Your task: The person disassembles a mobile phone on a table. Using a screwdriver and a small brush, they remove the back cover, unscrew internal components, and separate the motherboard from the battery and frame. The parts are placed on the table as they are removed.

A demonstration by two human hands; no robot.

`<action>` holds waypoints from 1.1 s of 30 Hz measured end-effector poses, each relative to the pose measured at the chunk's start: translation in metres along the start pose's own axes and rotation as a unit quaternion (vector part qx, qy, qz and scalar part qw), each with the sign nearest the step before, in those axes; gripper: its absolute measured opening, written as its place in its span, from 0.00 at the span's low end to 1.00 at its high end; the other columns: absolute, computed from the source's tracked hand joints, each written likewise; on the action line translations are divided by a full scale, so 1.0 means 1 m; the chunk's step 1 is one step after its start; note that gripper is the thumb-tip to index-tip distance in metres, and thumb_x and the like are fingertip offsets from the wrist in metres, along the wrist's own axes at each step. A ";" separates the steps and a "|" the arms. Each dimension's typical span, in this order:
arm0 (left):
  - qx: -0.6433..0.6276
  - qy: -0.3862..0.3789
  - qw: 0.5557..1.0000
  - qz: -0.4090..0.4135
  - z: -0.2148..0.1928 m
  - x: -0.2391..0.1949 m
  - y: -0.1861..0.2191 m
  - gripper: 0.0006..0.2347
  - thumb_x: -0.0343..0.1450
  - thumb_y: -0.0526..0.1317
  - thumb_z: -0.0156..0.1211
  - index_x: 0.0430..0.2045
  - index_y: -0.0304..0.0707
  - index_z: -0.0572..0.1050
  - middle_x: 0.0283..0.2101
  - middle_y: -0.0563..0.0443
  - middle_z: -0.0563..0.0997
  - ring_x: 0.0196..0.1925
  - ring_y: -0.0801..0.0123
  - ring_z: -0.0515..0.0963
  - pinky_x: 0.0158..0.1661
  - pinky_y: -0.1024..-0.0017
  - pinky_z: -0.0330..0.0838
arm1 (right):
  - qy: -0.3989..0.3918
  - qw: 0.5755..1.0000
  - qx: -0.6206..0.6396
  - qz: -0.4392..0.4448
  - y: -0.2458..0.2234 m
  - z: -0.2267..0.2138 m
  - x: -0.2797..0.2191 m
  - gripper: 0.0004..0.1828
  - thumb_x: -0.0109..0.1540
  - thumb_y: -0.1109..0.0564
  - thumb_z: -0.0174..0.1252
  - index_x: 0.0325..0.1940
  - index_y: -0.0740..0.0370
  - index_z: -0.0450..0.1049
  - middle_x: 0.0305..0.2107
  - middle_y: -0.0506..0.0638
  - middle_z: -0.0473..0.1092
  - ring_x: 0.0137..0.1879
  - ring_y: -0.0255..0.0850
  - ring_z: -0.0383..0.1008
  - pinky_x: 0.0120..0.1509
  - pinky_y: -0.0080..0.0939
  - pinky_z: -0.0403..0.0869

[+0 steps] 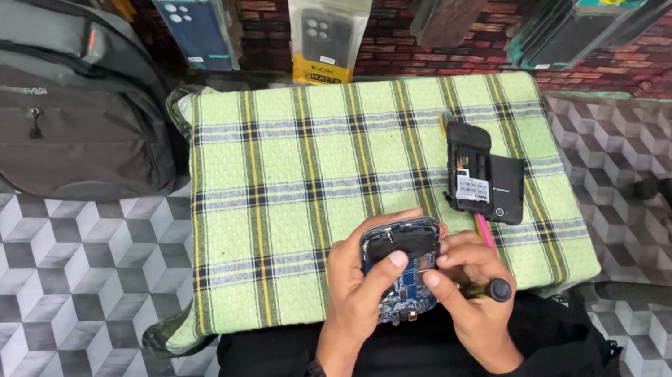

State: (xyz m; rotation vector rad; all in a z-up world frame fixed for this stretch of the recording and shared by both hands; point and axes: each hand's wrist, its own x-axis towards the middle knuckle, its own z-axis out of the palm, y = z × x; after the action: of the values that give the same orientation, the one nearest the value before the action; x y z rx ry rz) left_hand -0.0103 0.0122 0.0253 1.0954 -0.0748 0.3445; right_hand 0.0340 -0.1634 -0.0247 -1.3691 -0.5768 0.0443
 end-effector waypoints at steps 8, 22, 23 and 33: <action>0.005 0.002 1.000 0.007 0.002 0.001 -0.002 0.19 0.72 0.38 0.57 0.56 0.24 0.75 0.49 0.37 0.85 0.53 0.62 0.85 0.58 0.67 0.77 | 0.006 1.000 -0.015 -0.005 0.001 -0.003 0.001 0.14 0.62 0.72 0.62 0.49 0.65 0.70 0.50 0.55 0.68 0.50 0.36 0.74 0.52 0.34 0.75; -0.044 0.021 0.999 -0.002 0.002 0.003 -0.007 0.18 0.74 0.37 0.56 0.58 0.25 0.72 0.51 0.35 0.84 0.55 0.61 0.83 0.59 0.66 0.75 | 0.001 0.999 -0.048 0.018 -0.004 0.000 0.006 0.16 0.61 0.69 0.65 0.52 0.65 0.71 0.51 0.55 0.68 0.47 0.35 0.72 0.47 0.32 0.72; -0.052 0.028 0.998 -0.004 0.002 0.003 -0.007 0.18 0.74 0.36 0.56 0.58 0.25 0.72 0.52 0.35 0.83 0.55 0.60 0.83 0.60 0.65 0.75 | 0.000 0.998 -0.062 0.019 -0.007 0.002 0.007 0.17 0.61 0.68 0.66 0.52 0.66 0.71 0.52 0.55 0.68 0.45 0.35 0.71 0.46 0.31 0.70; -0.114 0.133 0.984 0.016 -0.007 0.006 -0.014 0.22 0.71 0.36 0.57 0.61 0.29 0.68 0.56 0.32 0.79 0.57 0.54 0.82 0.58 0.59 0.76 | -0.056 0.912 -0.392 -0.111 -0.049 0.045 0.020 0.46 0.41 0.42 0.80 0.58 0.63 0.74 0.49 0.55 0.71 0.47 0.44 0.76 0.49 0.39 0.77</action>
State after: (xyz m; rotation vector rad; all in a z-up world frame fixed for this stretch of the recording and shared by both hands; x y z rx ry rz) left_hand -0.0015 0.0138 0.0114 0.8153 0.1028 0.4959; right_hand 0.0185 -0.1261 0.0319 -2.0768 -0.8985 -0.3307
